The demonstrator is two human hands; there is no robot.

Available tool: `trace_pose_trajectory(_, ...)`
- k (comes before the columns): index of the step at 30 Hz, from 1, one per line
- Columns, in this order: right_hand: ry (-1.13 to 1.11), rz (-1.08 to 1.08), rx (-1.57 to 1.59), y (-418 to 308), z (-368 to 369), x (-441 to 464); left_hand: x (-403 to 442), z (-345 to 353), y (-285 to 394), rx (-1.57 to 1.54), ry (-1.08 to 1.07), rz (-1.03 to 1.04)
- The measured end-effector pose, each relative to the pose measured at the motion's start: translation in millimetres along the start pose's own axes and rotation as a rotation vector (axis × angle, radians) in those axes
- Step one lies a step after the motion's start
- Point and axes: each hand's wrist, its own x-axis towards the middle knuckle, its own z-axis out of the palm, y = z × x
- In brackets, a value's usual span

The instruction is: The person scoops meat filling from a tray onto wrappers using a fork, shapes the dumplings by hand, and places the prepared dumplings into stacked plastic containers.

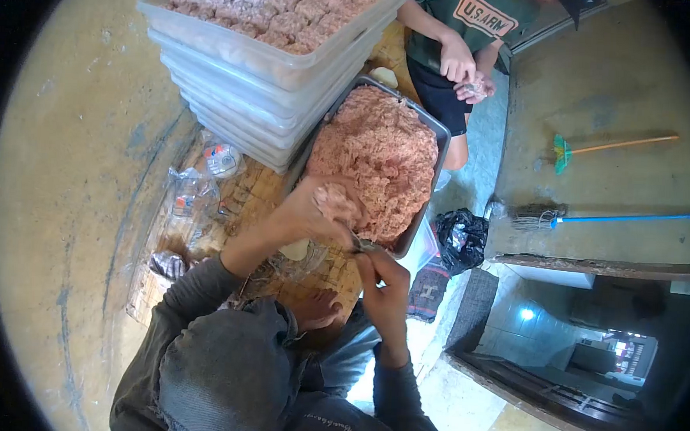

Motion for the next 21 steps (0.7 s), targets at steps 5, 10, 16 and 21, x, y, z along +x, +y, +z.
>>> trace_pose_trajectory(5, 0.083, -0.164, -0.043, -2, 9, 4, -8, 36, 30, 0.493, 0.258, 0.113)
trace_pose_trajectory(10, -0.070, -0.013, -0.074, -23, -5, 0, 2, 17, 64, 0.155, -0.010, 0.099)
trace_pose_trajectory(16, -0.138, 0.010, -0.198, 16, -4, 9, 6, -10, 20, 0.069, -0.165, -0.394)
trace_pose_trajectory(21, 0.025, -0.037, -0.396, -18, -38, 5, 2, -16, 13, 0.397, -0.058, -0.144)
